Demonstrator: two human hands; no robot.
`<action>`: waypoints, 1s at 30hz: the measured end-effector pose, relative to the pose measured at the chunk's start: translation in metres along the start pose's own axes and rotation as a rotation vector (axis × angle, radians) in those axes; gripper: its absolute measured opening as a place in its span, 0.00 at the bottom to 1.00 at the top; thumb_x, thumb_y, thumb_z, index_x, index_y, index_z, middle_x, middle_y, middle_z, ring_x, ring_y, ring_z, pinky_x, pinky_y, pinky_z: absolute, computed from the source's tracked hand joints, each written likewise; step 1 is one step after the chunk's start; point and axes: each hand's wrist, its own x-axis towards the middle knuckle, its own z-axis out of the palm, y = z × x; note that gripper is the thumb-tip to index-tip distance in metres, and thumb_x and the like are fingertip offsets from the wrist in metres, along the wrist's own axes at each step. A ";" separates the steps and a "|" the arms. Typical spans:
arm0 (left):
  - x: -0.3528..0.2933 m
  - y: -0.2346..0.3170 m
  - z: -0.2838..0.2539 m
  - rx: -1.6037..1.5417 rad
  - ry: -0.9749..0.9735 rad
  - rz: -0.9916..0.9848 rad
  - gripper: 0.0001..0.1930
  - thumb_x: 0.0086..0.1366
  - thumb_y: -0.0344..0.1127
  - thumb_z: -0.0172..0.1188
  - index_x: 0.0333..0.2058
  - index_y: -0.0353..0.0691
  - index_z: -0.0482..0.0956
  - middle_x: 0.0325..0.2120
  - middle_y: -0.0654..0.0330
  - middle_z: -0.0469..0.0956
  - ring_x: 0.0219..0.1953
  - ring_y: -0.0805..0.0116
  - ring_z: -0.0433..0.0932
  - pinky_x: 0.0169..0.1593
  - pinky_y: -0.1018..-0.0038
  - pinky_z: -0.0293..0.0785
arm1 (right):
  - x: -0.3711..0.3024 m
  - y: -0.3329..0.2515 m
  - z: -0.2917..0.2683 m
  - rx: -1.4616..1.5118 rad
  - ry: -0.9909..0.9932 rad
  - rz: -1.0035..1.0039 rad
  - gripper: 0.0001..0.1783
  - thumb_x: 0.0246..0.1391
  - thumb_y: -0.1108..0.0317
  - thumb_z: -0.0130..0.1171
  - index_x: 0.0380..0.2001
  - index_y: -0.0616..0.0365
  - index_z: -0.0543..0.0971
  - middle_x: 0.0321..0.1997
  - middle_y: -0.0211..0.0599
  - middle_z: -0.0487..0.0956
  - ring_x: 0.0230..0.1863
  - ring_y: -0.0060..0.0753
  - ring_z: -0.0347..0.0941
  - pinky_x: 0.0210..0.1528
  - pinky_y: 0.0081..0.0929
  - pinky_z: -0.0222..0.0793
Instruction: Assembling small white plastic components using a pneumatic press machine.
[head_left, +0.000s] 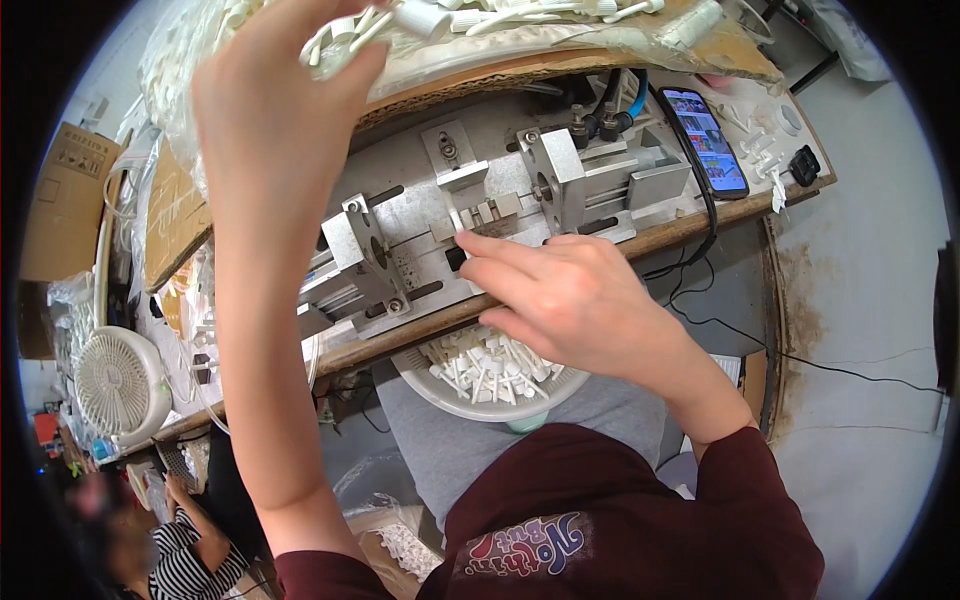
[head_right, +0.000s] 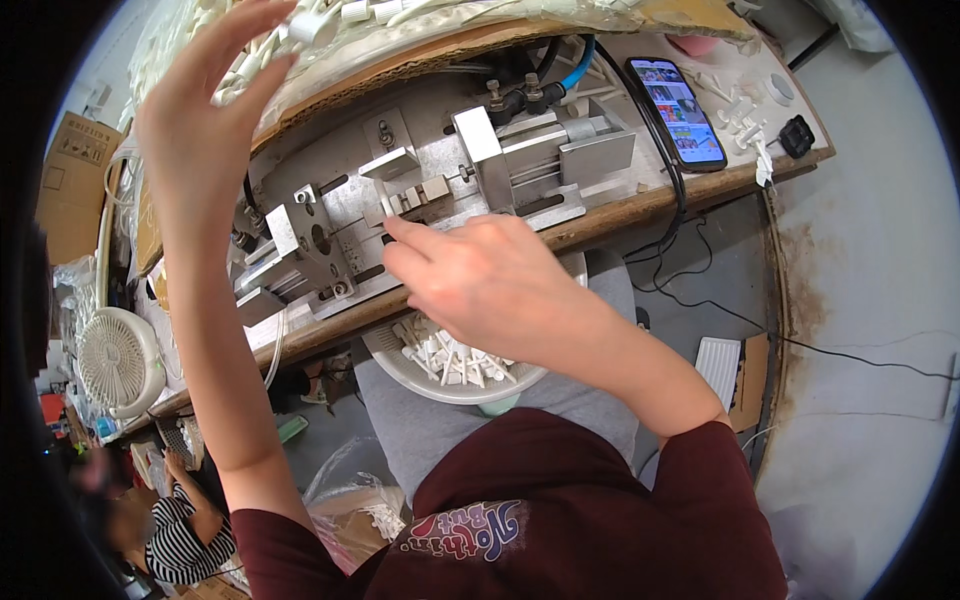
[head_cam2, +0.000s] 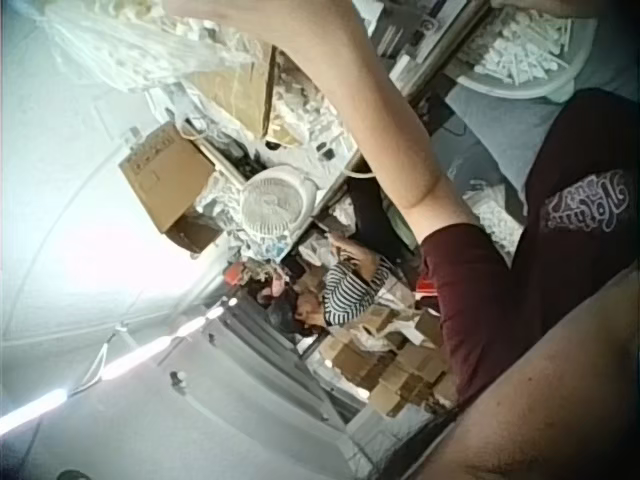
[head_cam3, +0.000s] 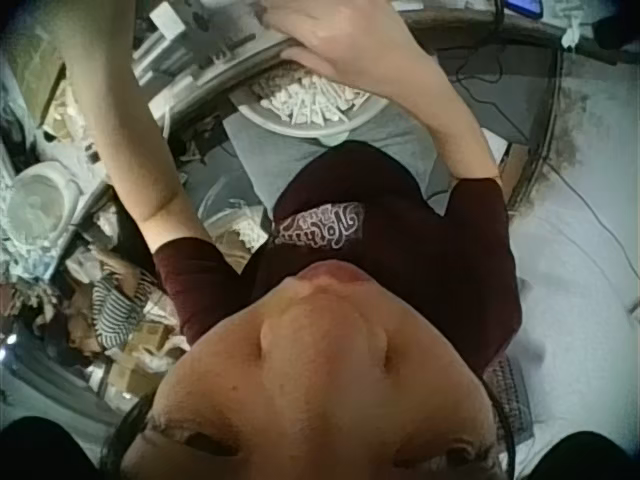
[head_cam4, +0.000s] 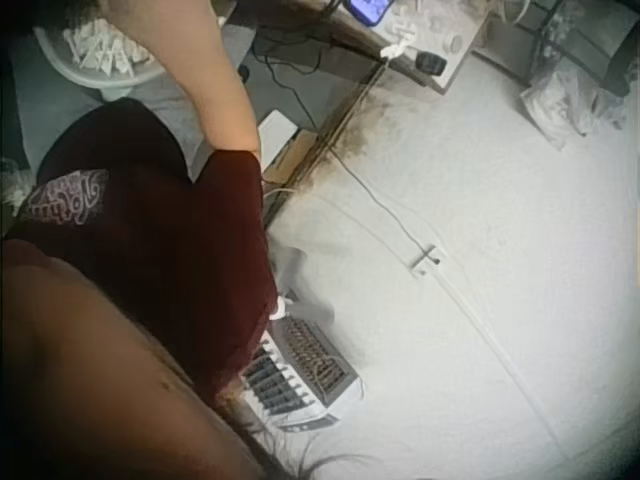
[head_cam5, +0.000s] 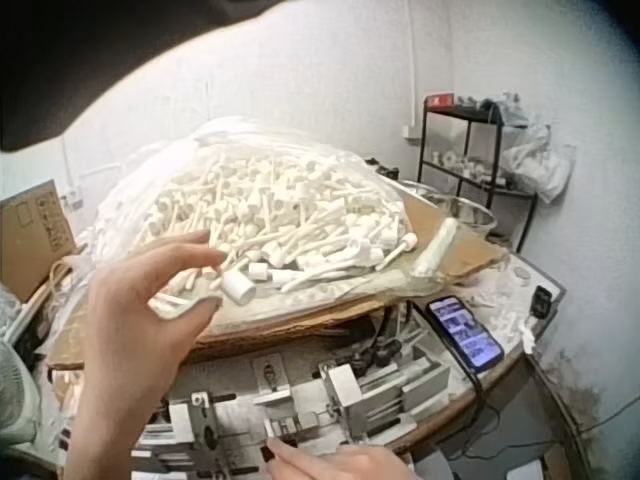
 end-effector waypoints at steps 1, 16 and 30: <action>-0.003 0.001 -0.006 0.063 0.011 0.089 0.11 0.57 0.26 0.68 0.40 0.33 0.86 0.41 0.47 0.85 0.41 0.61 0.85 0.45 0.71 0.80 | -0.005 0.004 -0.003 0.049 0.051 0.012 0.12 0.48 0.67 0.68 0.34 0.60 0.80 0.47 0.46 0.85 0.25 0.28 0.82 0.28 0.25 0.76; -0.083 0.111 -0.074 -0.385 -0.409 -0.508 0.16 0.48 0.20 0.71 0.39 0.33 0.85 0.53 0.50 0.78 0.34 0.68 0.82 0.38 0.71 0.80 | -0.117 0.175 -0.052 -0.455 0.497 0.683 0.13 0.67 0.60 0.55 0.46 0.57 0.79 0.44 0.39 0.83 0.49 0.40 0.76 0.57 0.39 0.64; -0.109 0.123 -0.063 -0.148 -0.552 -0.417 0.15 0.52 0.26 0.69 0.41 0.34 0.85 0.51 0.53 0.82 0.26 0.68 0.81 0.30 0.73 0.75 | -0.048 0.091 -0.069 -0.167 0.673 0.520 0.03 0.59 0.72 0.64 0.35 0.59 0.81 0.28 0.31 0.80 0.30 0.24 0.73 0.37 0.24 0.68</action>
